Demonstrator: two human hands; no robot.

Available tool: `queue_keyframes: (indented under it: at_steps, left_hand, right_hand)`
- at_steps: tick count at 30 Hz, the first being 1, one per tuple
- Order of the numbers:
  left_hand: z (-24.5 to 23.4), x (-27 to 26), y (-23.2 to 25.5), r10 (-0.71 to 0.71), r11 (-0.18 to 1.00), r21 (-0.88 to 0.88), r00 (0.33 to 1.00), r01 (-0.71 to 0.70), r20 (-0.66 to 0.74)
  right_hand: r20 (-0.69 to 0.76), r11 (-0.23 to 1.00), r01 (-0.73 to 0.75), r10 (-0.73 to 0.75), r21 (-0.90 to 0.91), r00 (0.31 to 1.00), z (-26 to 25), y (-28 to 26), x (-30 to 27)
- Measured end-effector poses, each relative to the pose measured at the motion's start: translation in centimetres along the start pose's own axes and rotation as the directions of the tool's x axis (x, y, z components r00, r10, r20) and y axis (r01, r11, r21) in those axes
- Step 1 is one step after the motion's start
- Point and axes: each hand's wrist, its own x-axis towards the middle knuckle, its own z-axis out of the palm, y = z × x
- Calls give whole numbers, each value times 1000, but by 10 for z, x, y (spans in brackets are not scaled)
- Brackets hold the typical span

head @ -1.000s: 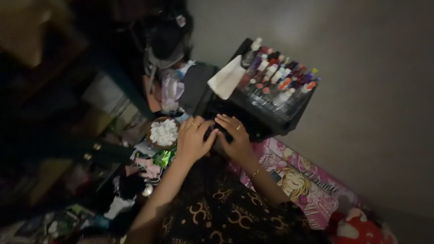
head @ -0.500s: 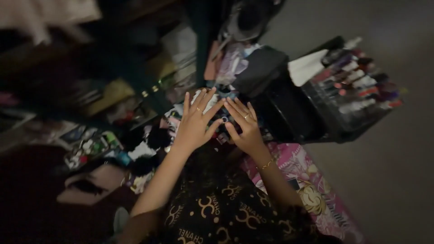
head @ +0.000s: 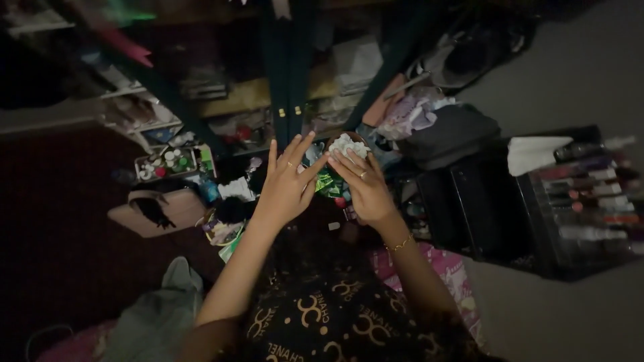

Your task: Sort through and organize various makeup bottles, lipsticks, and product packets.

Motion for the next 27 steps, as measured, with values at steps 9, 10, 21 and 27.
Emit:
queue_keyframes:
  at_steps: [9,10,21,27]
  left_hand:
    - [-3,-17,5,-105,993,48,994,105,-15]
    - [-1,-19,5,-112,992,54,993,113,-20]
    - [-9,-33,15,-201,972,106,975,211,-98]
    - [-24,-41,18,-231,961,119,961,250,-152]
  right_hand:
    - [117,994,53,-65,98,991,7,2,7]
    - [120,993,62,-74,103,990,7,3,7]
    - [223,982,129,-157,136,962,13,5,19]
    - [221,970,205,-229,128,948,23,5,27]
